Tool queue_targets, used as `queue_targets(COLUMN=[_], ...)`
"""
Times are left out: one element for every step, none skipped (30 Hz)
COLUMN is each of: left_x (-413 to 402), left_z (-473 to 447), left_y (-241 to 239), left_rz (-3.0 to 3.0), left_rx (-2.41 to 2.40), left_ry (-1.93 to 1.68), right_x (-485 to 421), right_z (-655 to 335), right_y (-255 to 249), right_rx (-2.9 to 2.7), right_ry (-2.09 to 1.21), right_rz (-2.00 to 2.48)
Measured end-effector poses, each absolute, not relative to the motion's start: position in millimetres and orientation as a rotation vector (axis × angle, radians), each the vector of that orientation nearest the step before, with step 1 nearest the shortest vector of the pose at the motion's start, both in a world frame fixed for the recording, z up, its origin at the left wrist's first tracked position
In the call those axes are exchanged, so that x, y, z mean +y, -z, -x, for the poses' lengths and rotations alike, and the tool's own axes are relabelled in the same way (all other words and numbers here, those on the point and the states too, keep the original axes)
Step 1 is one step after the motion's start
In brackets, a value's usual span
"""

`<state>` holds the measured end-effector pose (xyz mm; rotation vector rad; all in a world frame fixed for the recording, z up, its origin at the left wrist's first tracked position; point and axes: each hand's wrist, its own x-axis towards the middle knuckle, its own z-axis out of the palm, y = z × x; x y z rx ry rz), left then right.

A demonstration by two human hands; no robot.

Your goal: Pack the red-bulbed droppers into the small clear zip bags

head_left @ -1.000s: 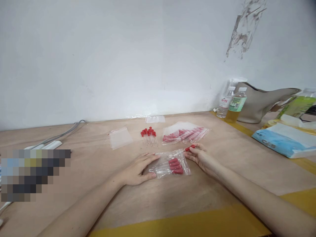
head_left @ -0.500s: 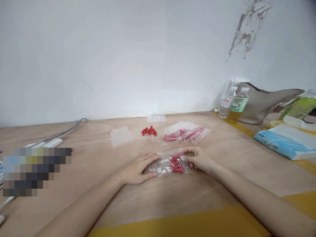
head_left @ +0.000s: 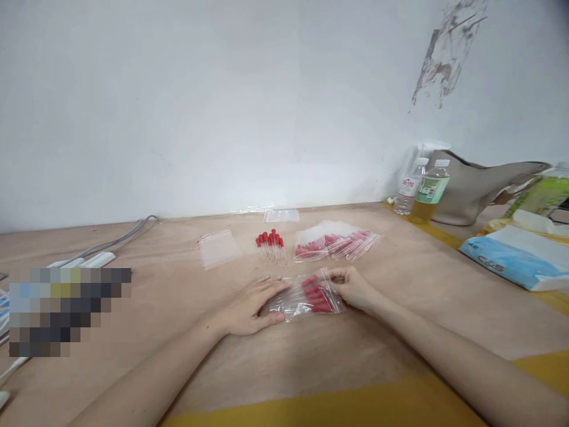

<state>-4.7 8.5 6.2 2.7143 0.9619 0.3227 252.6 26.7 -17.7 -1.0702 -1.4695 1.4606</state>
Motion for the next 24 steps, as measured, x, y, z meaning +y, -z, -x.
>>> queue_targets(left_x=[8.4, 8.4, 8.5, 8.7, 9.0, 9.2, 9.2, 9.1, 8.7, 8.1, 7.4, 6.9, 6.9, 7.6, 9.4, 12.6, 17.1, 23.0, 29.9, 37.5, 45.5, 53.3, 60.5, 66.9], left_z=[4.6, 4.5, 4.4, 4.3, 4.3, 4.3, 4.2, 4.0, 3.7, 3.3, 2.8, 2.4, 2.2, 2.4, 3.4, 5.4, 8.7, 13.6, 20.0, 27.8, 36.8, 46.4, 56.1, 65.5], left_y=[-6.5, -6.6, -6.5, -6.4, -6.3, -6.2, -6.3, -6.5, -6.9, -7.3, -7.6, -7.6, -7.3, -6.4, -5.0, -3.1, -0.7, 1.8, 4.2, 6.4, 8.1, 9.3, 10.0, 10.4], left_rz=[-2.717, -2.720, -2.723, -2.726, -2.729, -2.732, -2.735, -2.739, -2.741, -2.740, -2.735, -2.724, -2.710, -2.697, -2.685, -2.675, -2.664, -2.646, -2.617, -2.578, -2.539, -2.508, -2.476, -2.440], left_rx=[0.954, 0.947, 0.942, 0.937, 0.932, 0.928, 0.923, 0.916, 0.908, 0.898, 0.889, 0.886, 0.893, 0.921, 0.977, 1.069, 1.196, 1.352, 1.531, 1.715, 1.870, 1.996, 2.101, 2.195], left_ry=[-0.318, -0.311, -0.302, -0.294, -0.288, -0.284, -0.282, -0.279, -0.278, -0.283, -0.299, -0.322, -0.358, -0.410, -0.480, -0.564, -0.659, -0.750, -0.830, -0.875, -0.869, -0.858, -0.835, -0.806], right_x=[27.6, 28.7, 29.9, 31.1, 32.0, 32.6, 32.8, 32.6, 32.0, 31.0, 29.7, 28.1, 26.3, 24.5, 22.8, 21.7, 21.5, 22.4, 24.8, 28.7, 34.1, 40.8, 48.2, 56.1], right_z=[-254.6, -256.5, -258.2, -259.4, -260.1, -260.2, -259.6, -258.4, -256.9, -255.3, -254.1, -253.5, -253.8, -255.4, -258.1, -262.1, -266.9, -272.2, -277.3, -281.6, -284.5, -285.1, -283.0, -277.9], right_y=[17.1, 16.5, 15.9, 15.4, 15.0, 14.7, 14.5, 14.4, 14.5, 14.5, 14.4, 13.9, 12.6, 10.5, 7.2, 2.8, -2.7, -9.0, -15.9, -23.1, -30.2, -36.8, -42.5, -46.9], right_rx=[-1.471, -1.454, -1.417, -1.371, -1.331, -1.312, -1.326, -1.366, -1.417, -1.462, -1.481, -1.471, -1.437, -1.392, -1.345, -1.303, -1.264, -1.225, -1.175, -1.118, -1.056, -0.998, -0.944, -0.900], right_ry=[-1.456, -1.421, -1.370, -1.323, -1.292, -1.282, -1.302, -1.339, -1.385, -1.433, -1.474, -1.508, -1.534, -1.560, -1.590, -1.621, -1.647, -1.654, -1.630, -1.577, -1.501, -1.426, -1.360, -1.313], right_rz=[1.131, 1.215, 1.298, 1.358, 1.387, 1.390, 1.369, 1.325, 1.266, 1.203, 1.148, 1.110, 1.087, 1.074, 1.053, 1.023, 0.989, 0.961, 0.949, 0.951, 0.952, 0.947, 0.939, 0.927])
